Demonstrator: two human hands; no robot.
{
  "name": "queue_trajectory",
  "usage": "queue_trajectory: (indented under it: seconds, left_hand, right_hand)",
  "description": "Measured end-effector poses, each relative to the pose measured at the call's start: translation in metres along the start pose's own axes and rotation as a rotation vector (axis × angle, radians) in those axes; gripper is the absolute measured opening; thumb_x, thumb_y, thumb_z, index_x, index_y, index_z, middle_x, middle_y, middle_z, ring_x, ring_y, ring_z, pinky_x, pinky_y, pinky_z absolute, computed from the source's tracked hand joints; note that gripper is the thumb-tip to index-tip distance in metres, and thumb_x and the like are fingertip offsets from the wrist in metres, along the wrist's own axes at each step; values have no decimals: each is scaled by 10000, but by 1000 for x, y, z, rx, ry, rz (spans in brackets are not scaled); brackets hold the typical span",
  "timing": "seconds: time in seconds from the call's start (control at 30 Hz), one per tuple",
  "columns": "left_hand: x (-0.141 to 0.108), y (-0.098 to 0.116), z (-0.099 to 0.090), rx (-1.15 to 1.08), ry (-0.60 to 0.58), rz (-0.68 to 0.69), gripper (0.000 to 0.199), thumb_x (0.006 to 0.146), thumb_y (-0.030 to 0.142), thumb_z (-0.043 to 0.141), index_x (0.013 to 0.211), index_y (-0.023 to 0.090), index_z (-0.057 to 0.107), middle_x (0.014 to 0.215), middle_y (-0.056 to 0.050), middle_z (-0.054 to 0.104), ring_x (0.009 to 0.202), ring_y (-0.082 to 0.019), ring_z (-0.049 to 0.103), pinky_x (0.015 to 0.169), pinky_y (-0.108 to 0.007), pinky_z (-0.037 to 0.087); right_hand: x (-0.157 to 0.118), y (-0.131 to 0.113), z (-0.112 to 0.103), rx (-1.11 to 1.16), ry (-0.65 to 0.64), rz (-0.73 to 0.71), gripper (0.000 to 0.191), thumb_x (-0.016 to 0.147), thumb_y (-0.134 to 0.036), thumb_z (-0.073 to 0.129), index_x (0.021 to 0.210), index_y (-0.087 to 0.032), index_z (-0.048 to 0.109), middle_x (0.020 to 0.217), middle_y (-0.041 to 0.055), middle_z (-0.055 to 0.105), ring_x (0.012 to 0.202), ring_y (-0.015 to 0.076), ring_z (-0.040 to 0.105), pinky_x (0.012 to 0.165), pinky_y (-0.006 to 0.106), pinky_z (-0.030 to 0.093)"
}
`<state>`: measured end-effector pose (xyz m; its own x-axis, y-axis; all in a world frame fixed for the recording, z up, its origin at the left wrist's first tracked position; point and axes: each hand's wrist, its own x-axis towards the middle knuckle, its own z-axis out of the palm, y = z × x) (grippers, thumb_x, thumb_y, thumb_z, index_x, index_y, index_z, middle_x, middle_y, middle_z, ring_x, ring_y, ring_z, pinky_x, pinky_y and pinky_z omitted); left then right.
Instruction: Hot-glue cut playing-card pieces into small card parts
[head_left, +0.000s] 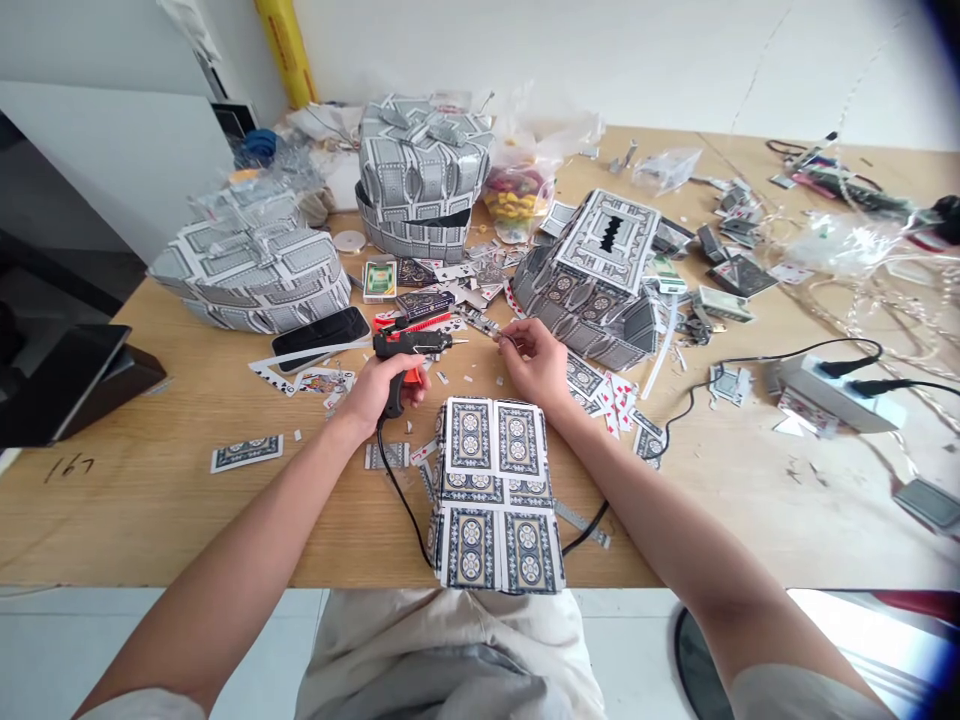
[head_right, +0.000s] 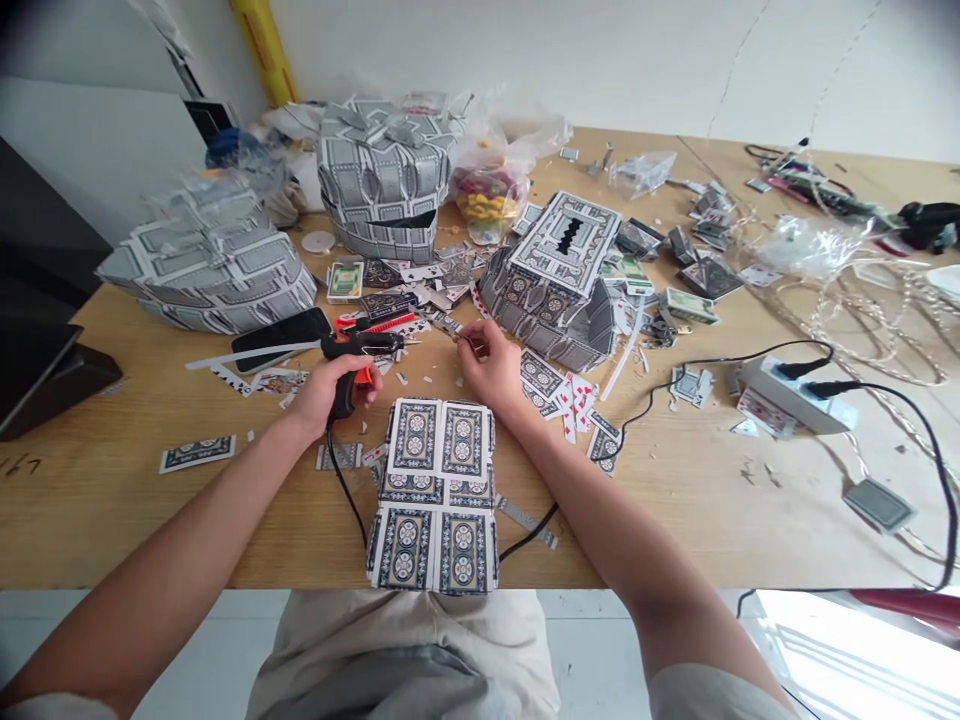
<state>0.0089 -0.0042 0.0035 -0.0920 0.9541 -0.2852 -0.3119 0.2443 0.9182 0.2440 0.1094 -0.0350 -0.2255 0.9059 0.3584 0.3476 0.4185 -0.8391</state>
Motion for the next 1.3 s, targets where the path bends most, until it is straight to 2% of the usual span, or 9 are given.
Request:
queue_trajectory:
  seconds: [0.2, 0.3, 0.37, 0.57, 0.73, 0.83, 1.07, 1.17, 1.3]
  left_hand:
    - [-3, 8, -4, 34, 44, -37, 384, 723, 496, 879, 752, 136, 749, 755, -93, 738, 616, -165, 664, 473, -238, 497]
    - [-6, 12, -6, 139, -30, -144, 440, 762, 538, 888, 734, 122, 747, 742, -115, 739, 568, -162, 660, 484, -258, 536]
    - [-7, 14, -6, 117, -60, -152, 443, 774, 540, 892, 746, 125, 740, 738, -105, 732, 557, -154, 655, 502, -263, 556]
    - [-3, 11, -2, -69, -9, -78, 402, 720, 484, 903, 793, 140, 708, 708, -44, 673, 553, -123, 604, 460, -230, 509]
    - [-1, 5, 1, -131, 22, 94, 341, 685, 390, 911, 813, 140, 717, 725, -31, 672, 541, -109, 555, 426, -233, 467]
    - [-3, 7, 3, -162, 59, 145, 317, 661, 340, 925, 821, 144, 732, 778, -36, 696, 592, -111, 591, 450, -222, 469]
    - [-3, 10, 6, -197, 206, 197, 358, 577, 317, 999, 790, 149, 766, 1044, -90, 798, 805, -176, 740, 515, -215, 522]
    - [-1, 6, 4, -169, 189, 218, 348, 603, 324, 1018, 785, 141, 784, 954, -90, 804, 746, -158, 722, 521, -216, 518]
    - [2, 1, 2, -149, 217, 243, 353, 606, 318, 1036, 783, 147, 782, 767, -48, 762, 673, -151, 705, 535, -230, 516]
  right_hand:
    - [1, -1, 0, 40, 4, -19, 212, 959, -382, 659, 1112, -240, 697, 1062, 90, 868, 893, 259, 836, 826, 408, 663]
    - [0, 0, 0, 37, 31, -38, 219, 989, -410, 637, 1095, -233, 711, 1052, 104, 871, 892, 261, 840, 844, 418, 669]
    - [0, 1, 1, 45, 43, -24, 216, 995, -433, 638, 1071, -238, 688, 1031, 103, 874, 897, 263, 842, 837, 416, 670]
    - [-2, 0, 2, 105, 36, 20, 200, 986, -436, 659, 1046, -247, 631, 1032, 95, 866, 949, 259, 837, 849, 400, 653]
    - [-1, -5, -3, -2, 20, -134, 167, 968, -399, 684, 940, -241, 732, 1072, 90, 807, 946, 246, 754, 884, 419, 614]
    - [0, -8, -6, -88, 11, -183, 173, 946, -408, 722, 924, -253, 795, 976, 71, 732, 873, 249, 677, 848, 434, 583]
    - [10, -26, -17, -29, -304, -244, 163, 957, -395, 757, 910, -265, 846, 835, 31, 707, 768, 211, 612, 761, 377, 502]
    - [24, -43, -25, -63, -457, -278, 192, 958, -390, 747, 883, -244, 847, 800, 28, 720, 725, 189, 599, 716, 355, 463]
    - [40, -69, -35, -126, -570, -279, 200, 932, -383, 748, 848, -227, 841, 760, 20, 716, 696, 170, 566, 700, 347, 439]
